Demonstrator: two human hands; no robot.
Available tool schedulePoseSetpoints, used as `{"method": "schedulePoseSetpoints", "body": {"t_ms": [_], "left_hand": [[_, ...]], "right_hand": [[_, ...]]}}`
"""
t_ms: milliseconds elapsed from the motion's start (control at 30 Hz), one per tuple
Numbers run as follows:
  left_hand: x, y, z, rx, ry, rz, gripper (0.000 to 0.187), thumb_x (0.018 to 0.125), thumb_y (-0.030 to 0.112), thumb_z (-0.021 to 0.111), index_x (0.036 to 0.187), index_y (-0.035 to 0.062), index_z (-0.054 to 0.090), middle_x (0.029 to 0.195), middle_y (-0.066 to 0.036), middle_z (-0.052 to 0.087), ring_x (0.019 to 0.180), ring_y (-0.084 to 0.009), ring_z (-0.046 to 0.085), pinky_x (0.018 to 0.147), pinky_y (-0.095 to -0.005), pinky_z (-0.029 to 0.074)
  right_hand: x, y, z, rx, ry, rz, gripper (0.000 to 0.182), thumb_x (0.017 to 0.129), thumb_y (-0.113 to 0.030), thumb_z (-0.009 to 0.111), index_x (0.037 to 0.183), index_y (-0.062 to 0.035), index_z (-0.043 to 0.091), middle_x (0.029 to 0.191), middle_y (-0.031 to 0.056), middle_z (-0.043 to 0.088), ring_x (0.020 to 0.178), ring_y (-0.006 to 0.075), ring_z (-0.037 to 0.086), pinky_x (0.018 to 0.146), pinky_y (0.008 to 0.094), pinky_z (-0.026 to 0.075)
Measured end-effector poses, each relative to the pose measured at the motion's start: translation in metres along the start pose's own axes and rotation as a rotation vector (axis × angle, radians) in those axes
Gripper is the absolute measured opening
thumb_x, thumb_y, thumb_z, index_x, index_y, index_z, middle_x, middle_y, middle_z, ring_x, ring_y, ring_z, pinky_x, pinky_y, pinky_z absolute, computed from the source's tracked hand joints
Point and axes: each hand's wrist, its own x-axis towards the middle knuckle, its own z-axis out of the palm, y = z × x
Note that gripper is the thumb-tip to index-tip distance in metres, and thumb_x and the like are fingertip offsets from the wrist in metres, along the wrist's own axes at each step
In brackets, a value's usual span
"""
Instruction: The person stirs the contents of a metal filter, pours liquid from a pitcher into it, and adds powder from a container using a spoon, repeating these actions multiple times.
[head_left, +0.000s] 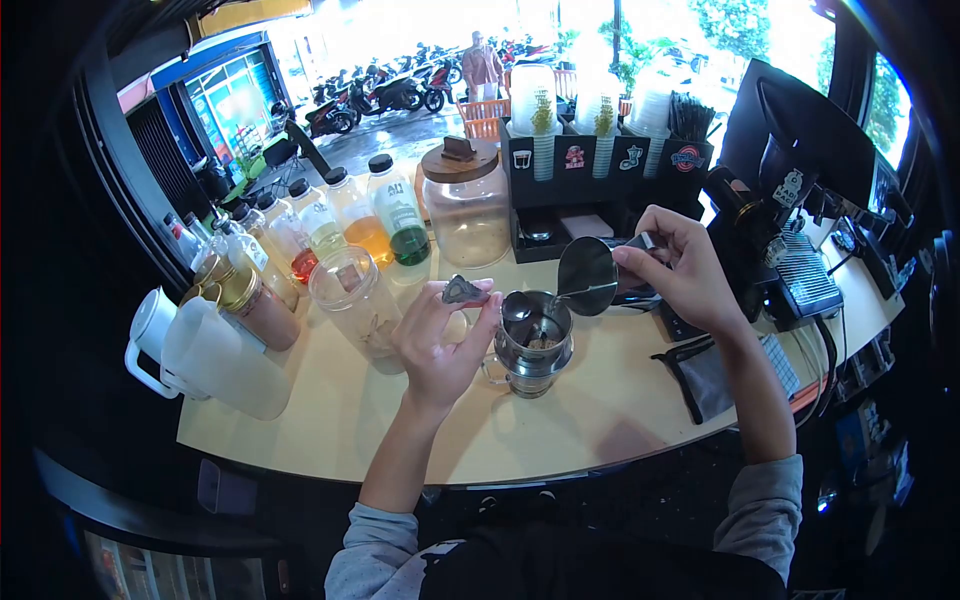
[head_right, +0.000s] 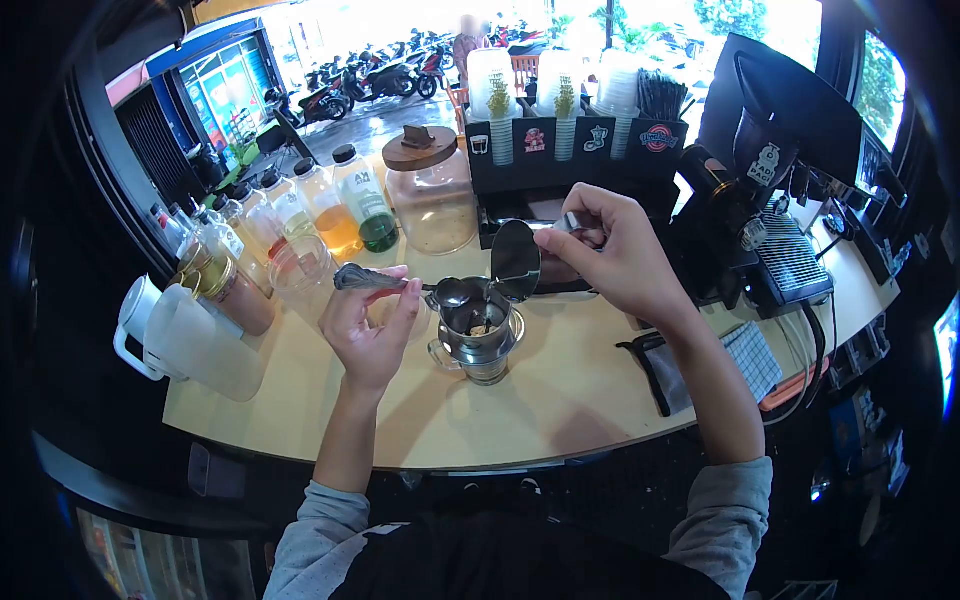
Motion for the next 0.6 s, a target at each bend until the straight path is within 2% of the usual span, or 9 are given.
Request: {"method": "schedulePoseSetpoints", "body": {"t_ms": [267,367,400,433,467,533,600], "left_hand": [[0.0,0.003,-0.002,0.016,-0.012,0.015,0.019,0.072,-0.001,0.075,0.089,0.0021,0.066,0.078,-0.007,0.066,0.067,-0.0157,0.066,0.059,-0.0258,0.05],[-0.001,0.008,-0.003,0.034,-0.037,-0.009,0.019,0.073,-0.001,0.075,0.089,0.0023,0.066,0.081,-0.007,0.066,0.069,-0.0161,0.066,0.059,-0.0256,0.051],[-0.001,0.006,-0.003,0.035,-0.036,-0.009,0.019,0.073,-0.001,0.075,0.089,0.0023,0.066,0.081,-0.007,0.066,0.069,-0.0161,0.066,0.059,-0.0256,0.051],[-0.001,0.003,-0.002,0.051,-0.047,0.047,0.019,0.073,-0.001,0.074,0.09,0.0025,0.066,0.082,-0.007,0.066,0.069,-0.0162,0.066,0.058,-0.0257,0.051],[-0.001,0.002,-0.002,0.068,-0.057,0.104,0.019,0.074,-0.001,0.074,0.09,0.0027,0.066,0.082,-0.007,0.066,0.07,-0.0163,0.066,0.058,-0.0258,0.051],[-0.003,0.006,-0.001,0.05,-0.077,0.073,0.018,0.074,-0.001,0.075,0.09,0.0015,0.067,0.083,-0.008,0.066,0.072,-0.0169,0.066,0.061,-0.0256,0.051],[-0.004,0.007,0.0,0.033,-0.093,0.043,0.017,0.074,-0.001,0.075,0.09,0.0004,0.068,0.084,-0.009,0.067,0.074,-0.0175,0.065,0.064,-0.0254,0.051]], "right_hand": [[0.004,0.011,0.001,0.007,0.019,-0.002,0.029,0.085,-0.009,0.068,0.07,-0.0057,0.043,0.063,-0.0094,0.032,0.059,-0.001,0.03,0.05,0.0168,0.032],[0.005,0.025,-0.003,0.073,0.056,0.008,0.028,0.086,-0.011,0.067,0.071,-0.0059,0.045,0.062,-0.0082,0.039,0.058,-0.0012,0.036,0.051,0.0166,0.034],[0.003,0.025,-0.002,0.181,0.086,0.036,0.026,0.087,-0.012,0.067,0.072,-0.0061,0.047,0.064,-0.0065,0.045,0.058,-0.0002,0.041,0.051,0.0171,0.037],[0.001,0.026,-0.001,0.289,0.116,0.064,0.024,0.088,-0.013,0.066,0.073,-0.0063,0.048,0.065,-0.0048,0.05,0.058,0.0008,0.046,0.052,0.0175,0.039],[-0.001,0.033,-0.002,0.289,0.115,0.063,0.024,0.088,-0.013,0.066,0.073,-0.0063,0.048,0.065,-0.0048,0.05,0.058,0.0008,0.046,0.052,0.0175,0.039],[-0.004,0.059,-0.008,0.379,0.161,0.089,0.021,0.089,-0.014,0.064,0.076,-0.0065,0.05,0.07,-0.0003,0.058,0.062,0.0034,0.053,0.054,0.019,0.042],[-0.008,0.091,-0.012,0.41,0.17,0.106,0.021,0.09,-0.014,0.063,0.076,-0.007,0.05,0.07,-0.0001,0.058,0.062,0.0039,0.053,0.055,0.0195,0.042]]}}
